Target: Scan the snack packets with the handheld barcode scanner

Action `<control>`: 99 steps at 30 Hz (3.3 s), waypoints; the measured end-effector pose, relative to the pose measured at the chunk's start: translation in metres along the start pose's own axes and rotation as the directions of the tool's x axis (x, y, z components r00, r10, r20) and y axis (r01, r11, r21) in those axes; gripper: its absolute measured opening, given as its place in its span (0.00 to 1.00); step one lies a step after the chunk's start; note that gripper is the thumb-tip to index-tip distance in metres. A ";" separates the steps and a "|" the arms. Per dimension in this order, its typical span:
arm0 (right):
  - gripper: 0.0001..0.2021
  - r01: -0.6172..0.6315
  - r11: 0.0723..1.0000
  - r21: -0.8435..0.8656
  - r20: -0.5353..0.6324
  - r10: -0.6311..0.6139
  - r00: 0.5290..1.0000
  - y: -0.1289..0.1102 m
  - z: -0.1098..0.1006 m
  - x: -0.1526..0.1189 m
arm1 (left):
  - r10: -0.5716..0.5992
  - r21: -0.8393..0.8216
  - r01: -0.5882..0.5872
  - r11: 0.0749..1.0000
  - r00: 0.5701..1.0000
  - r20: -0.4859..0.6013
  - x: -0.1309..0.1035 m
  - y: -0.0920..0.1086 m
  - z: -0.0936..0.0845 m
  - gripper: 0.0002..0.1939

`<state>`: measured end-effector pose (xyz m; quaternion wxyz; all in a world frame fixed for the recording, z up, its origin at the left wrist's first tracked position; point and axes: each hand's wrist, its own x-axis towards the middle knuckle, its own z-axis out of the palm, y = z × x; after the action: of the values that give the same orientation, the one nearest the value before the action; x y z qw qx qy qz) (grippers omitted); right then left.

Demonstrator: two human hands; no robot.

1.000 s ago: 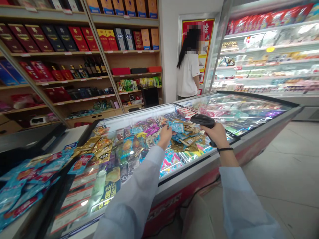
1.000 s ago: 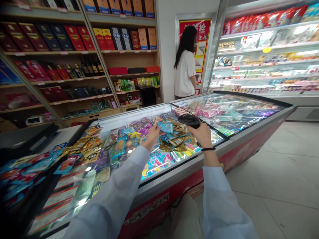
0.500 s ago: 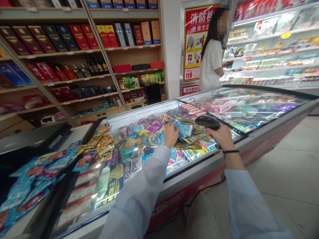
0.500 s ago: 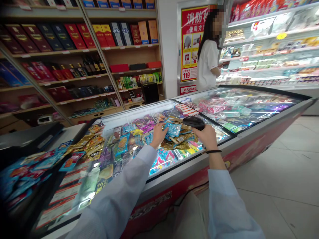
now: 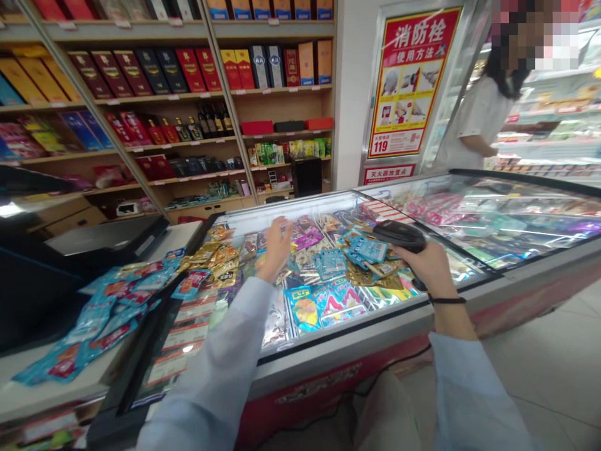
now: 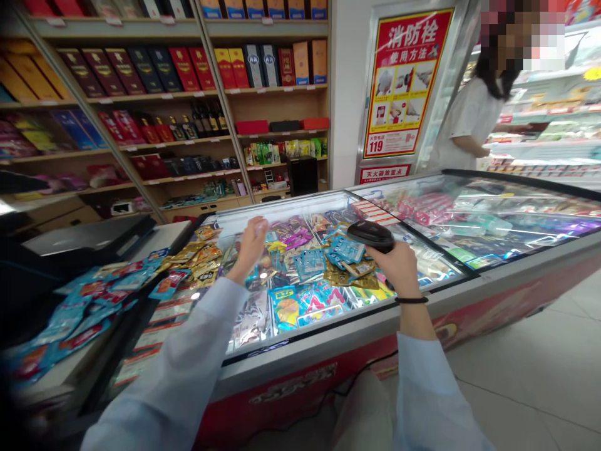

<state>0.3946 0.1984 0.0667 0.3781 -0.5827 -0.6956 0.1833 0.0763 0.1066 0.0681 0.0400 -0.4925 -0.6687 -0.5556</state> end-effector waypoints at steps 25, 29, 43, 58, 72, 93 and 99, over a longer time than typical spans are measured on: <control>0.13 0.576 0.809 0.116 0.351 -0.576 0.739 -0.187 0.156 -0.086 | -0.453 0.914 0.208 0.348 0.891 -0.030 -0.059 -0.102 -0.196 0.24; 0.15 0.598 0.795 0.099 0.357 -0.590 0.725 -0.178 0.161 -0.086 | -0.471 0.920 0.205 0.335 0.882 -0.025 -0.058 -0.103 -0.197 0.17; 0.13 0.524 0.839 0.143 0.267 -0.543 0.796 -0.169 0.161 -0.077 | -0.565 -0.501 0.582 0.641 0.799 0.205 -0.038 -0.080 -0.148 0.11; 0.12 0.538 0.834 0.122 0.271 -0.550 0.790 -0.169 0.156 -0.080 | -0.699 -0.764 0.430 0.480 0.715 -0.037 -0.057 -0.085 -0.121 0.05; 0.13 0.541 0.813 0.216 0.295 -0.583 0.757 -0.176 0.148 -0.087 | -0.547 -0.805 0.154 0.573 0.804 -0.235 -0.053 -0.103 -0.122 0.17; 0.13 0.541 0.793 0.282 0.348 -0.610 0.712 -0.174 0.148 -0.086 | -0.397 -0.607 0.088 0.789 0.828 -0.396 -0.053 -0.103 -0.127 0.22; 0.11 0.549 0.792 0.268 0.352 -0.611 0.709 -0.174 0.150 -0.085 | -0.339 -0.587 0.048 0.809 0.853 -0.397 -0.052 -0.100 -0.128 0.23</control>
<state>0.1703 0.1017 0.0642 0.2983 -0.2516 -0.8926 0.2257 -0.0306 -0.0158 0.0149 0.0018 -0.2544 -0.4938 -0.8315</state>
